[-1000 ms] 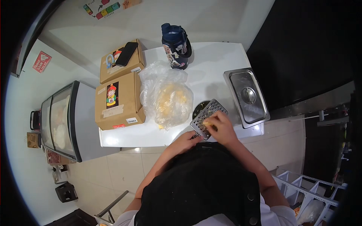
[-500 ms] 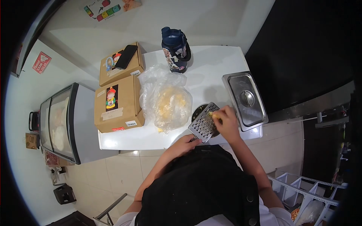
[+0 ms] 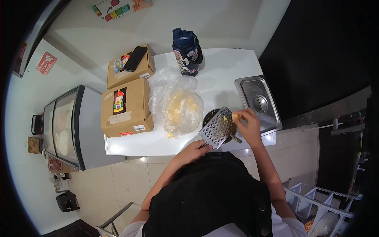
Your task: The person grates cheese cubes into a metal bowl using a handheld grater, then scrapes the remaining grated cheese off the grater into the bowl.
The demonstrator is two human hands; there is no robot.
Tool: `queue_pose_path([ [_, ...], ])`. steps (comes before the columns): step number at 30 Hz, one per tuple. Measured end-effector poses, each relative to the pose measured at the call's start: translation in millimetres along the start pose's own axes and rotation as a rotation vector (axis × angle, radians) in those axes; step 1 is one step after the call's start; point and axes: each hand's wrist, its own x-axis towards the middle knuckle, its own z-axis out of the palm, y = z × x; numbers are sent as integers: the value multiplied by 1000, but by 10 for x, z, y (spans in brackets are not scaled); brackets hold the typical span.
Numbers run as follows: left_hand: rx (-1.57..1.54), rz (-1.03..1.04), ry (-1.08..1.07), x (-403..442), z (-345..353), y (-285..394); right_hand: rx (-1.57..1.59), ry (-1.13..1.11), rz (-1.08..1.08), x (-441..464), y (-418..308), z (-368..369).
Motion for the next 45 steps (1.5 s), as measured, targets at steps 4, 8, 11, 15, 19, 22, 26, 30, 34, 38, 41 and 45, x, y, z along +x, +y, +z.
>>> queue_pose_path([
  [4,8,-15,-19,3,-1,-11,32,9,55,52,21,29],
  [8,17,-9,-10,-6,10,-35,21,-135,111,45,-76,93],
  [11,13,-29,-5,-30,17,-2,145,-271,81,-49,-183,93],
  [15,1,-27,0,-18,25,-60,154,-339,49,-91,-212,96],
  [19,-11,-21,-3,-11,31,-93,113,-355,29,-142,-255,93],
  [22,-18,-23,-8,-28,29,-79,93,-347,25,-179,-321,103],
  [26,-30,-42,-3,-50,26,-38,372,-217,240,-176,-241,108],
  [30,-40,-54,-2,-70,44,11,396,-175,303,-197,-241,114],
  [34,-41,-72,2,-86,40,31,245,-177,185,-269,-300,170],
  [38,-31,-104,6,-84,36,20,-14,-165,-135,-363,-351,271],
  [41,157,84,31,-71,44,-62,-70,-95,-173,-332,-256,342],
  [45,229,124,32,-83,48,-27,-111,-37,-166,-273,-119,343],
])
